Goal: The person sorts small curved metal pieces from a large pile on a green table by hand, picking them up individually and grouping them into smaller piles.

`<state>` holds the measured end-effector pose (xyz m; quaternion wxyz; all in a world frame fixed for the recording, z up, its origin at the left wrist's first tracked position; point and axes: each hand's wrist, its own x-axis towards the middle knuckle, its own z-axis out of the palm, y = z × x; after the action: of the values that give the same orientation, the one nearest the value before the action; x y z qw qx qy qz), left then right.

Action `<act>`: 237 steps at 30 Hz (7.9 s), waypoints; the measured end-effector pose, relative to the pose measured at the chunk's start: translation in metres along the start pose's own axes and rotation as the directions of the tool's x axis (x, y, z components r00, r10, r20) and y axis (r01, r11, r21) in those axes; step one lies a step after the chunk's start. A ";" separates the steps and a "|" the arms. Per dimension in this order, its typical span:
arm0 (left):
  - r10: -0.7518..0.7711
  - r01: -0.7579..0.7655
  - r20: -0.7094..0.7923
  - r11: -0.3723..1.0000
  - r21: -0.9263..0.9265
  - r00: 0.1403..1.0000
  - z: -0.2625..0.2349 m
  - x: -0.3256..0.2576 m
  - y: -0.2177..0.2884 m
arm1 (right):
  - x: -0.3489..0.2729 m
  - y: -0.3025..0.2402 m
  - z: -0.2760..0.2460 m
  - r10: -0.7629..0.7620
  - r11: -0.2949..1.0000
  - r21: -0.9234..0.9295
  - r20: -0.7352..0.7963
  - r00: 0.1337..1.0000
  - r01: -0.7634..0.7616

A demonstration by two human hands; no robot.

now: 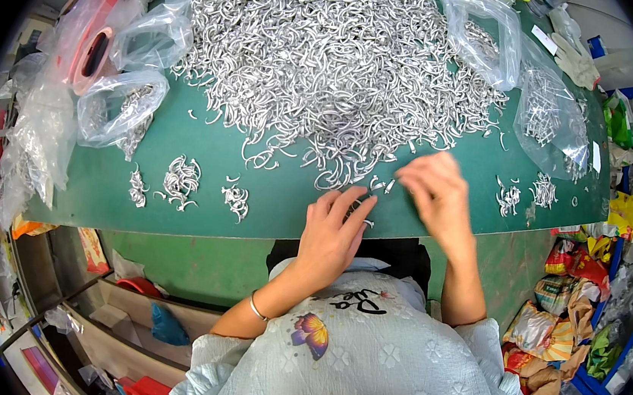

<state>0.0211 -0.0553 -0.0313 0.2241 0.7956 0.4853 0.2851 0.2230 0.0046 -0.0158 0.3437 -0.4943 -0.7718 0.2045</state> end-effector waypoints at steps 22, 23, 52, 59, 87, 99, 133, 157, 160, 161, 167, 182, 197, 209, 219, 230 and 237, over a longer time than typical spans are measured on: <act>-0.081 0.075 -0.112 0.996 -0.056 0.990 -0.001 -0.003 0.000 | -0.010 0.039 -0.025 0.223 0.942 -0.190 -0.263 0.938 -0.277; -0.060 0.055 -0.100 0.997 -0.049 0.993 0.000 -0.003 -0.002 | -0.010 0.039 -0.025 0.263 0.937 -0.150 -0.294 0.919 -0.316; 0.156 -0.156 -0.008 0.984 -0.088 0.988 -0.002 0.001 -0.021 | -0.022 0.006 0.016 0.537 0.299 0.925 0.040 0.843 -0.234; 0.211 -0.213 -0.032 0.974 -0.083 0.977 -0.002 0.000 -0.025 | -0.027 0.013 0.020 0.530 0.258 0.943 0.044 0.847 -0.211; -0.265 0.394 -0.527 0.907 0.148 0.807 -0.096 -0.020 -0.074 | -0.023 0.005 0.019 0.546 0.208 0.959 0.050 0.837 -0.193; -0.105 0.109 -0.122 0.994 0.026 0.987 0.005 0.003 -0.010 | -0.024 0.000 0.017 0.544 0.176 0.967 0.059 0.837 -0.183; -0.514 0.406 0.010 0.664 -0.629 0.858 -0.036 -0.018 -0.006 | 0.000 -0.066 0.036 0.162 0.958 0.240 -0.006 0.987 -0.156; -0.426 0.465 0.442 -0.055 -0.884 0.790 -0.032 -0.019 -0.017 | 0.002 -0.053 0.047 0.166 0.972 -0.170 0.007 0.986 -0.162; -0.443 0.445 0.453 -0.128 -0.886 0.774 -0.031 -0.020 -0.015 | 0.000 -0.059 0.045 0.179 0.984 -0.013 0.038 0.983 -0.179; -0.454 0.426 0.454 -0.170 -0.889 0.767 -0.030 -0.019 -0.013 | -0.001 -0.062 0.043 0.129 0.991 0.024 0.082 0.988 -0.131; -0.341 0.375 0.479 -0.327 -0.867 0.809 -0.025 -0.026 -0.025 | 0.010 -0.060 0.052 0.130 0.974 0.174 0.103 0.986 -0.147; -0.409 0.375 0.478 -0.309 -0.874 0.777 -0.031 -0.028 -0.022 | 0.020 -0.056 0.077 0.014 0.988 -0.154 0.035 0.999 -0.008; -0.439 0.392 0.445 -0.210 -0.896 0.781 -0.035 -0.026 -0.020 | 0.020 -0.041 0.065 -0.033 0.981 -0.189 0.045 0.998 0.041; -0.353 0.357 0.532 -0.453 -0.817 0.769 -0.034 -0.027 -0.026 | 0.019 -0.058 0.040 0.116 0.989 0.083 0.095 0.989 -0.124; -0.437 0.357 0.538 -0.432 -0.828 0.721 -0.038 -0.026 -0.021 | 0.018 -0.050 0.042 0.072 0.996 -0.062 0.192 0.979 -0.061; -0.498 0.368 0.507 -0.356 -0.859 0.703 -0.041 -0.026 -0.020 | 0.021 -0.048 0.043 0.001 0.999 -0.049 0.160 0.987 0.007; -0.363 0.207 0.472 -0.573 -0.793 0.803 -0.029 -0.031 -0.027 | 0.018 -0.061 0.043 0.000 0.999 0.040 0.188 0.982 -0.008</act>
<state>-0.0276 -0.0696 -0.0342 0.8298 0.0155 0.2432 0.5020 0.1481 -0.0045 0.0007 0.2792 -0.4673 -0.7954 0.2666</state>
